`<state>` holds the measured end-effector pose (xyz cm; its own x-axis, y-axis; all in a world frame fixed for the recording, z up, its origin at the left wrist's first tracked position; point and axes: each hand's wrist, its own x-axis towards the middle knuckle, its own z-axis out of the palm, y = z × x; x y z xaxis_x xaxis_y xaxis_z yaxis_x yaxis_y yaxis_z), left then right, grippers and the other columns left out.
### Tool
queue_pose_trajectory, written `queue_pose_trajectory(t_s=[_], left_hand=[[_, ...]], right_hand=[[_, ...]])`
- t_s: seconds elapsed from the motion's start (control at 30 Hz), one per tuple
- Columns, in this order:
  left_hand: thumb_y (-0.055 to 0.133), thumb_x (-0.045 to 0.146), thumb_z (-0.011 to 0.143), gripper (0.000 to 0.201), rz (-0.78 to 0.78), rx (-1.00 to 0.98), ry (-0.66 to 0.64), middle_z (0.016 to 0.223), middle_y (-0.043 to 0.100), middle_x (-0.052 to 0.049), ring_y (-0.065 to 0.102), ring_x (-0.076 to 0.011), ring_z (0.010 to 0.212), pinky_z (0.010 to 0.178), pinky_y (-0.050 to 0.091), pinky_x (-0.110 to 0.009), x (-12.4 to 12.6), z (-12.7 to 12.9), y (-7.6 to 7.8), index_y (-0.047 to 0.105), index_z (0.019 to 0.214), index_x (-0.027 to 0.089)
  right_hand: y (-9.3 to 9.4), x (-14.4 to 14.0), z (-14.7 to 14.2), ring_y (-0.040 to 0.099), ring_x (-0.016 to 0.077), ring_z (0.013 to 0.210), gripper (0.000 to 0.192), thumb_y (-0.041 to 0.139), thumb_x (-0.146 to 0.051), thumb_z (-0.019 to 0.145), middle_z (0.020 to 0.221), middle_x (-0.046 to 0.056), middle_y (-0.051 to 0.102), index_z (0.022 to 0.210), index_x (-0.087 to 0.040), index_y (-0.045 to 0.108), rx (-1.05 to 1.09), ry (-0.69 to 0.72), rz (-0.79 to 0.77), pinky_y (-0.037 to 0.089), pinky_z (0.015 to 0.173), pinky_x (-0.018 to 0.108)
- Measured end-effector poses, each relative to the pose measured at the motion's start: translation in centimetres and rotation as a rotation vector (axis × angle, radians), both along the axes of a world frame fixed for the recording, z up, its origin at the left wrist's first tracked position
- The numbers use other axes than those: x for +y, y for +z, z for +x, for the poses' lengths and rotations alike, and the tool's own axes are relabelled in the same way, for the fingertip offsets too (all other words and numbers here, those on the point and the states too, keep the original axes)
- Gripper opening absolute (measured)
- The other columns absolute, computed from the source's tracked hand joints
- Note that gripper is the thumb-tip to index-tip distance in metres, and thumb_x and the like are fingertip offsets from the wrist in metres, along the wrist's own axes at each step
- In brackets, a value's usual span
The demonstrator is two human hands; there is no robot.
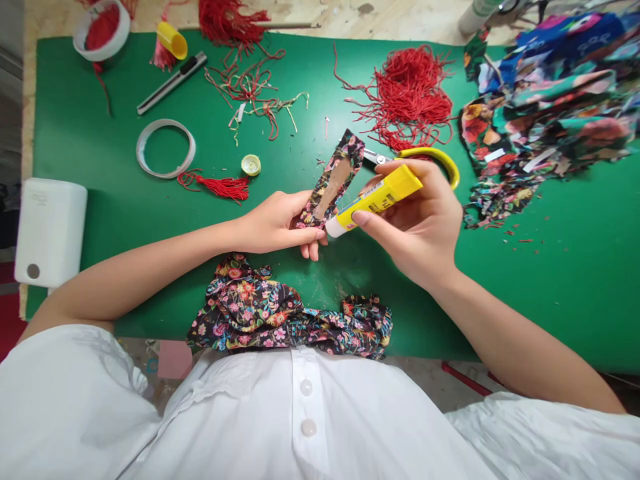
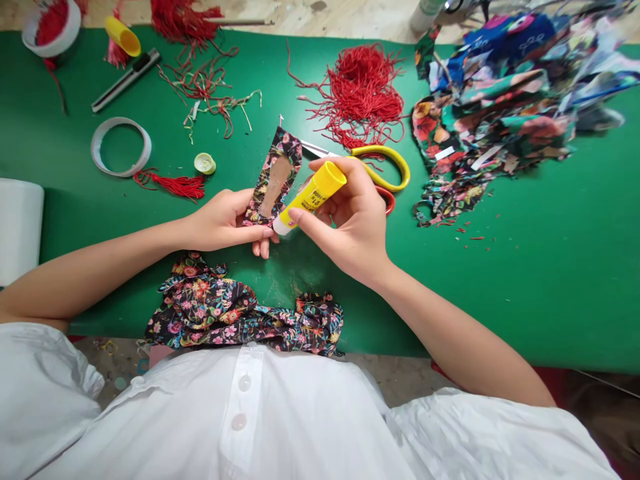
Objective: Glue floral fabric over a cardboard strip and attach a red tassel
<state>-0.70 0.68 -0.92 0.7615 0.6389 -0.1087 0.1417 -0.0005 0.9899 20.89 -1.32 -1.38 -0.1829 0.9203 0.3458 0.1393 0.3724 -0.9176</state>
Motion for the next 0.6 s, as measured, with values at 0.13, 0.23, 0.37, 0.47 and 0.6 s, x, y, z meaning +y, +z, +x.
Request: queue_pose_trajectory(t_s=[0.13,0.23,0.37,0.47,0.6], left_hand=[[0.063,0.027,0.089,0.016,-0.004,-0.007,0.005,0.074,0.075,0.002,0.074,-0.0145,0.062,0.056,0.06,-0.02,-0.1,0.0,-0.1,0.05,0.092,0.018],[0.063,0.027,0.089,0.016,-0.005,-0.002,0.001,0.074,0.075,0.001,0.075,-0.0158,0.063,0.056,0.06,-0.021,-0.2,0.1,-0.1,0.05,0.091,0.019],[0.062,0.022,0.088,0.014,0.027,0.01,0.008,0.076,0.076,0.0,0.075,-0.0164,0.063,0.056,0.06,-0.021,-0.3,0.2,0.0,0.05,0.093,0.018],[0.062,0.019,0.087,0.013,0.096,0.028,0.022,0.075,0.076,0.001,0.074,-0.0148,0.06,0.054,0.058,-0.019,-0.4,0.3,0.0,0.051,0.094,0.018],[0.062,0.018,0.086,0.013,0.145,0.056,0.03,0.069,0.076,0.002,0.073,-0.0155,0.058,0.053,0.056,-0.02,-0.5,0.3,0.0,0.051,0.094,0.019]], right_hand=[[-0.2,0.4,0.0,0.066,0.0201,0.084,0.03,0.074,-0.043,0.083,0.092,0.002,0.061,0.104,-0.031,0.057,0.182,-0.034,0.036,0.059,0.064,0.034],[0.1,0.1,-0.3,0.068,0.0193,0.081,0.026,0.068,-0.041,0.088,0.087,0.002,0.059,0.104,-0.03,0.051,0.207,-0.043,0.09,0.054,0.048,0.027],[0.2,-0.5,-0.5,0.07,0.0204,0.081,0.028,0.066,-0.038,0.09,0.092,0.003,0.063,0.11,-0.029,0.048,0.052,-0.039,0.212,0.06,0.058,0.031],[-0.1,-0.8,-0.4,0.071,0.0235,0.084,0.035,0.067,-0.038,0.089,0.097,0.004,0.066,0.118,-0.031,0.049,-0.059,-0.028,0.282,0.061,0.07,0.038],[-0.4,-1.0,-0.2,0.071,0.0239,0.08,0.043,0.067,-0.04,0.088,0.099,0.006,0.068,0.125,-0.032,0.048,-0.163,-0.027,0.337,0.06,0.07,0.039]])
